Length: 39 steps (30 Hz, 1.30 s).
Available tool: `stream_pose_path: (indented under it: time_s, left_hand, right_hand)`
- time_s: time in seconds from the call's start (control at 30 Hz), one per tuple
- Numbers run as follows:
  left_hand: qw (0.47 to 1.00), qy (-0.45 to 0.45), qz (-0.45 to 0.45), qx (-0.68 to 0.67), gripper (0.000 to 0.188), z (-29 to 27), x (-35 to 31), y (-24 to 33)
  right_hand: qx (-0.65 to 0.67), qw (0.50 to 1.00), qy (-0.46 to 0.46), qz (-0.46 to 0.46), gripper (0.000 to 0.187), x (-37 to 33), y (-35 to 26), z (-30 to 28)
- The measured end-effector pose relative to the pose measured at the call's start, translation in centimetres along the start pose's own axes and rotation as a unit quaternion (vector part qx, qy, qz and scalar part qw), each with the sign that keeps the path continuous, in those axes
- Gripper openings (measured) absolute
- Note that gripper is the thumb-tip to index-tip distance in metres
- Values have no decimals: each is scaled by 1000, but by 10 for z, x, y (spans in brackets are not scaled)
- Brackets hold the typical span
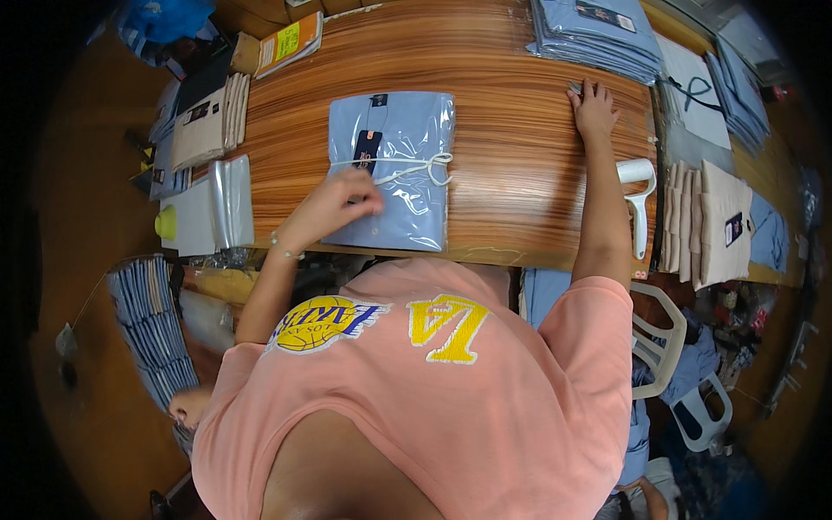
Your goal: The person organizes stacks of packaged shirts on a desk, applies a white tie around one package using scissors to cut the excess, writes in a notebook, and then places the package into a larger box.
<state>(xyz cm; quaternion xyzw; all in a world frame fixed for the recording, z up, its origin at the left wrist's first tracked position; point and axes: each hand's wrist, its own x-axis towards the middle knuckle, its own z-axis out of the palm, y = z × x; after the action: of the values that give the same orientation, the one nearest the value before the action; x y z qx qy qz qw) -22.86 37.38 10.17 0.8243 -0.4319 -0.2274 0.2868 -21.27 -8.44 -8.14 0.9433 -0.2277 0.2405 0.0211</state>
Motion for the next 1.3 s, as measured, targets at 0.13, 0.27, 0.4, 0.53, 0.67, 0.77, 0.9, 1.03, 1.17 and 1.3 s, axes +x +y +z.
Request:
stream_pose_path:
  time_s: [0.13,0.27,0.4,0.53,0.67,0.77,0.9,1.03,1.17,1.3]
  left_hand:
    - [970,170,-57,163,19,30,15,11]
    - [963,168,-75,194,19,45,9,1]
    - [976,145,-138,83,21,40,1,3]
    - [980,138,-140,7,22,24,8,13]
    - [981,130,-144,-2,23,20,7,13]
    - [983,136,-123,-7,23,20,5,14]
    - [986,109,-125,-35,23,18,-1,17]
    - [987,108,-115,-12,22,17,-6,16]
    - [986,102,-130,-21,23,14,-12,18]
    - [980,-26,-127,151,31,-17,-40,20]
  right_hand:
    - [10,996,-82,-39,35,2,-10,-17]
    - [233,972,-1,25,32,-21,-15,-34]
    - [693,616,-270,260,38,-81,-136,-169]
    - [712,249,-539,373,29,-145,-200,-211]
    - [718,163,-539,408,24,-150,-221,-204]
    - [731,160,-523,407,25,-147,-233,-203]
    - [758,177,-501,378,27,-147,-242,-196]
    - [756,209,-485,387,26,-149,-248,-199]
    - [766,215,-461,394,24,-154,-247,-197]
    - [767,361,-399,348,15,-148,-221,-203]
